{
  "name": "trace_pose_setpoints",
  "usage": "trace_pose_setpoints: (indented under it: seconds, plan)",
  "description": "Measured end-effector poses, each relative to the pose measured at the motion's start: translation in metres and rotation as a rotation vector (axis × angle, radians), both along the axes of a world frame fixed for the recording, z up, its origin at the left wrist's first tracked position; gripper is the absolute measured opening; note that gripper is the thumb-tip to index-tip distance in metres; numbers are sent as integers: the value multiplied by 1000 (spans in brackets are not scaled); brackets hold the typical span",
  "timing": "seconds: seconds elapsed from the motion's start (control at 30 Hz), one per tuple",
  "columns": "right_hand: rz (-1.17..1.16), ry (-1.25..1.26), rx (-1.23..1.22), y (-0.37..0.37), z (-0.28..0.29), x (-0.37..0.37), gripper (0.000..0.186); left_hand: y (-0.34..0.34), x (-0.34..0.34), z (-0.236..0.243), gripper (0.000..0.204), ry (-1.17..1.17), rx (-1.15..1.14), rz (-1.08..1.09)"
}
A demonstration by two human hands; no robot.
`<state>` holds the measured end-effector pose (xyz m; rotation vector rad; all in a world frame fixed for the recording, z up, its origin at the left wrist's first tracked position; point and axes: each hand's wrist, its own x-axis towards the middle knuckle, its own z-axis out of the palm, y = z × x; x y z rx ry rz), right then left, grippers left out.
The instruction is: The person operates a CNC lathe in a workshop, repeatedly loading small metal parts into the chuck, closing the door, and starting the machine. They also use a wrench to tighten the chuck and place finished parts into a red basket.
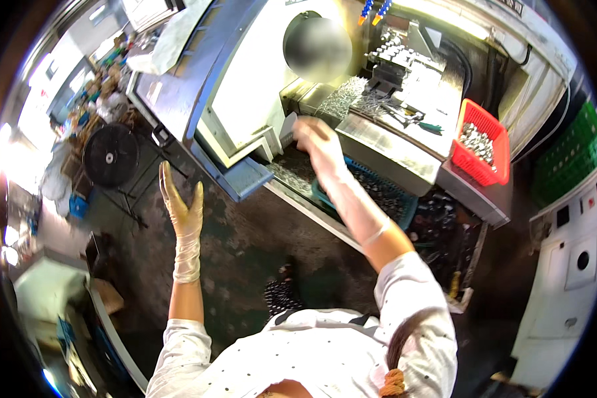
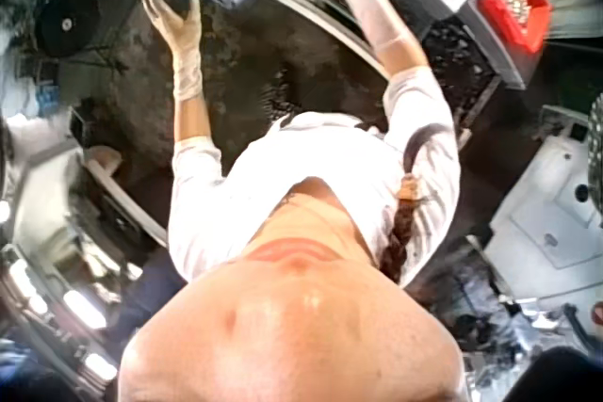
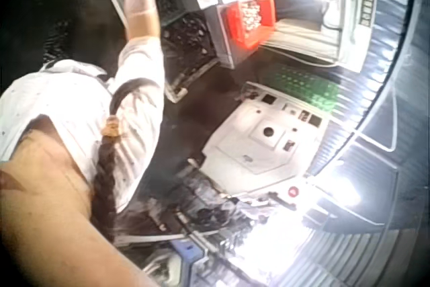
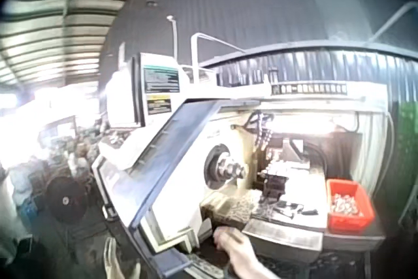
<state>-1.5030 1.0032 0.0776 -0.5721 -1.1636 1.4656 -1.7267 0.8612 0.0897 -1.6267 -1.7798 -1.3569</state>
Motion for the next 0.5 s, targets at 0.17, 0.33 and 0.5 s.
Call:
trace_pose_setpoints:
  seconds: [0.17, 0.33, 0.5]
  plan:
    - [-579, 36, -79, 205, -18, -28, 19, 98, -37, 0, 72, -30, 75, -180]
    - [-800, -160, -395, 327, -45, -14, 22, 116, -55, -17, 44, 77, 240, -185]
    - [-915, -124, -474, 373, -15, 4, 21, 109, -68, -34, 45, 76, 172, -215]
